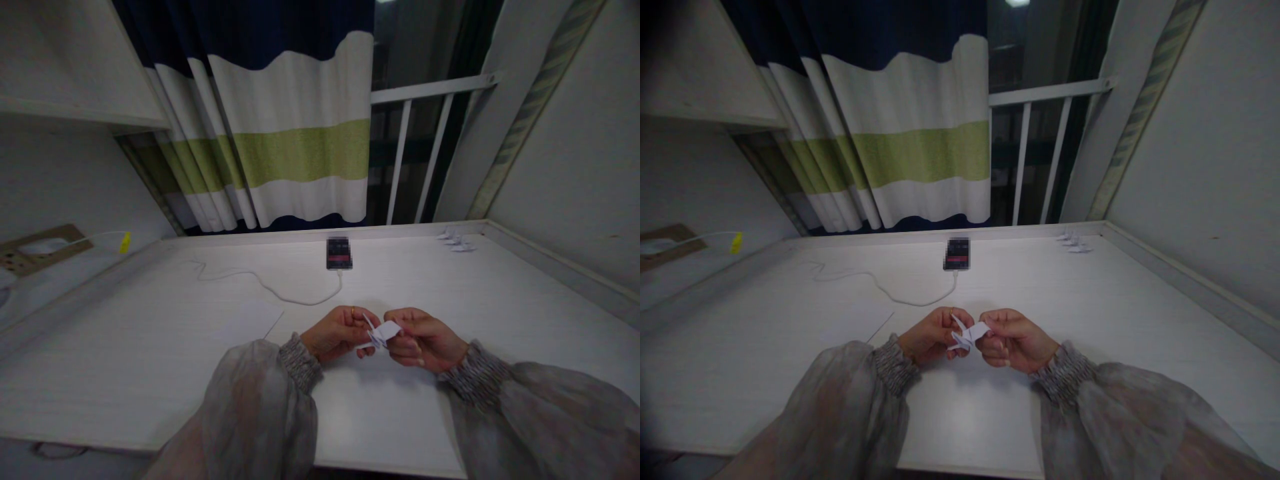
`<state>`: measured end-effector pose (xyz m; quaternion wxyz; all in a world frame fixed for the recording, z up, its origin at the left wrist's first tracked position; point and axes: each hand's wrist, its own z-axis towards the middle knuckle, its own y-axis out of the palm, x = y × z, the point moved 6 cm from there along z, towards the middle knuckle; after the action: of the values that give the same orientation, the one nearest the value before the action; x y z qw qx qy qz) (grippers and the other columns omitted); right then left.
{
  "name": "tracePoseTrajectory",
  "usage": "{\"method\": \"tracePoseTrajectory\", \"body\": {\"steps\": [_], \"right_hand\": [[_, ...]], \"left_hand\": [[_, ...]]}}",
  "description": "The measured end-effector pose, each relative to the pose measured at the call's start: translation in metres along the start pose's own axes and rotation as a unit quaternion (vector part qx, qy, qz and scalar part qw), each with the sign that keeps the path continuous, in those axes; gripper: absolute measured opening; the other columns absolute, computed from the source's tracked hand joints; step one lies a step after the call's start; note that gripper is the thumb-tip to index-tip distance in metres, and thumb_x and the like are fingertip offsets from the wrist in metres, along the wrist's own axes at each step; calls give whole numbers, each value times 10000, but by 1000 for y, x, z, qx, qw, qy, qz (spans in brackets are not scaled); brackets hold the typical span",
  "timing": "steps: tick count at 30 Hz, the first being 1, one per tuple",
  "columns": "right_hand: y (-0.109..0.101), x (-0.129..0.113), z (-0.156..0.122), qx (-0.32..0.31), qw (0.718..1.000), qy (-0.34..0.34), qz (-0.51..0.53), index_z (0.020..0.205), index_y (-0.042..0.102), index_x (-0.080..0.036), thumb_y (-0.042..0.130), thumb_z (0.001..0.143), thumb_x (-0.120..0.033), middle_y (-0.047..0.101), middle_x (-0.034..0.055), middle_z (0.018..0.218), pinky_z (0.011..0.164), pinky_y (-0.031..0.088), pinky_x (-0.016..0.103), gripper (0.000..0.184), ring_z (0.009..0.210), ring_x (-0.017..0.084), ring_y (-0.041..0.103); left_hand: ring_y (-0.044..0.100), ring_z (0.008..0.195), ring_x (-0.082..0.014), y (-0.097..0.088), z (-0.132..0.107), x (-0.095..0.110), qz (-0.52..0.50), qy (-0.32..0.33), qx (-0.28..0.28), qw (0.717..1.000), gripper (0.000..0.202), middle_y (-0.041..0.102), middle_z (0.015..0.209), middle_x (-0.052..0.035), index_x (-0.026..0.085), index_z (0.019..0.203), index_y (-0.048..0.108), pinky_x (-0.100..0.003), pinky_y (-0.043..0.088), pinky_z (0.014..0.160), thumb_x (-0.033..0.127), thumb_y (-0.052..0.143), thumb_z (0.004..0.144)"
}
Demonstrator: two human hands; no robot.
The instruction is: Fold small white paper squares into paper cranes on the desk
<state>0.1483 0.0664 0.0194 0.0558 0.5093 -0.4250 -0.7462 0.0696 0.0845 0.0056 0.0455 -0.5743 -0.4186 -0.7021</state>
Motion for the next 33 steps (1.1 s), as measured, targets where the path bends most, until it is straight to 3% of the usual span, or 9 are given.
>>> {"method": "tracePoseTrajectory", "body": {"steps": [5,14,27,29,33], "right_hand": [[2,0,3,-4,999,-38,17,640,506,-132,523,756,-110,337,-63,457,356,243,135,119,373,30,270],[1,-7,-1,6,999,-37,-13,620,553,-125,445,821,-197,310,-58,402,330,231,148,240,355,49,261],[0,-5,0,4,997,-64,-36,641,544,-148,568,746,-172,429,-53,416,339,255,145,110,337,38,320],[-2,-6,-1,12,998,-48,-36,634,555,-140,574,751,-229,442,-49,411,332,274,147,149,333,41,339],[-13,-7,-2,73,996,-3,-60,596,560,-117,492,773,-469,496,-13,406,336,339,168,400,340,60,417]], "left_hand": [[556,460,-93,3,1,3,-9,12,-5,1000,374,595,552,-15,85,799,570,-143,362,374,248,761,522],[531,435,-83,-2,0,4,14,5,13,1000,389,584,524,-10,81,759,571,-179,392,435,275,773,489],[507,420,-69,-3,0,4,0,17,8,1000,346,575,512,-4,79,769,574,-187,350,443,234,754,518],[497,401,-64,-3,0,4,-4,22,8,1000,339,572,502,0,82,765,575,-186,347,437,233,753,519],[491,389,-52,-4,-1,6,0,26,14,1000,342,584,532,-7,79,788,575,-176,345,425,244,742,540]]}}
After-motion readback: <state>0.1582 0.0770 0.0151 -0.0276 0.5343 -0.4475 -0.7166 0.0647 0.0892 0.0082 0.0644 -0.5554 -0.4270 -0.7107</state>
